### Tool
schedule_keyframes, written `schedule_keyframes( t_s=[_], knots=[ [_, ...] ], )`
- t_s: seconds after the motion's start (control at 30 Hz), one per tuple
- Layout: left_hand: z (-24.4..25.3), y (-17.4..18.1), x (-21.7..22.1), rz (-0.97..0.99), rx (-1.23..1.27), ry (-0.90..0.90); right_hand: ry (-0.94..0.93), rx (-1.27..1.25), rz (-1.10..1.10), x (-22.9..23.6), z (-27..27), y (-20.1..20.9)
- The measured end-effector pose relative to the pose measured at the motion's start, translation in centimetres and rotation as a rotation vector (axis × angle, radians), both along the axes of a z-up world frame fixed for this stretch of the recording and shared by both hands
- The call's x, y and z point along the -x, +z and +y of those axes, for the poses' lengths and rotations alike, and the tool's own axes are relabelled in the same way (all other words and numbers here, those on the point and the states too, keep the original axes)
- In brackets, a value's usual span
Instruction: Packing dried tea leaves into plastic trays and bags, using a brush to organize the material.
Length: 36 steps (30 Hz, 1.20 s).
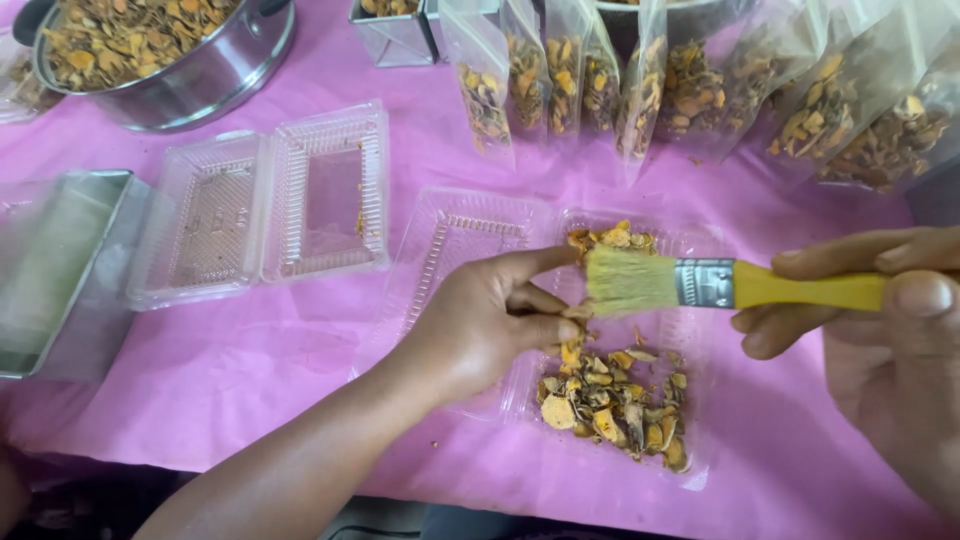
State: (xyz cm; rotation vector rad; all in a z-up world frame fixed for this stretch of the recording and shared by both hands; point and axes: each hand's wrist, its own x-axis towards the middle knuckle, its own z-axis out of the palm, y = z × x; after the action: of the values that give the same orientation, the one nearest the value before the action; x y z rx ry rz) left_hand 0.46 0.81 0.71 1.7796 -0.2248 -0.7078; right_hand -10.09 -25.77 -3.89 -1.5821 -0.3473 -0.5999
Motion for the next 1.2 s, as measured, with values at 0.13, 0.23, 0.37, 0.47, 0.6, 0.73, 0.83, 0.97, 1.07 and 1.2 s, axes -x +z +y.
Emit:
schedule_keyframes(
  t_s=[0.13,0.23,0.37,0.47,0.6,0.73,0.83,0.97,1.07,1.2],
  knots=[
    [0.2,-1.5,-0.7,0.177,0.243,0.147,0.109,-0.163,0.077,-0.1,2.9,3.2],
    [0.5,-3.6,-1.4,0.269,0.435,0.246,0.094,-0.148,0.033,0.3,2.3,2.4],
    [0.5,-4.3,-1.5,0.349,0.584,0.231,0.095,-0.199,0.004,-0.6,0.4,0.6],
    [0.3,-4.2,-1.1,0.380,0.579,0.226,0.074,-0.254,0.060,-0.5,1.9,2.3],
    [0.6,-4.6,-1.1,0.369,0.596,0.265,0.175,-0.274,0.084,-0.6,1.9,3.3],
    [0.5,-4.3,-1.1,0.289,0.554,0.265,0.070,-0.111,0.040,-0.8,0.4,1.3],
    [0.1,-4.0,-0.9,0.302,0.562,0.282,0.057,-0.205,0.091,-0.9,1.7,2.5],
    [0.3,-4.4,-1.3,0.318,0.531,0.335,0.169,-0.181,0.075,-0.5,1.5,2.3],
    [0.1,-3.8,-1.0,0.314,0.530,0.354,0.088,-0.186,0.073,-0.5,0.7,1.1],
    [-0.2,-3.7,-0.7,0.226,0.510,0.282,0.152,-0.220,0.121,-1.3,2.1,2.9]
  ],
)
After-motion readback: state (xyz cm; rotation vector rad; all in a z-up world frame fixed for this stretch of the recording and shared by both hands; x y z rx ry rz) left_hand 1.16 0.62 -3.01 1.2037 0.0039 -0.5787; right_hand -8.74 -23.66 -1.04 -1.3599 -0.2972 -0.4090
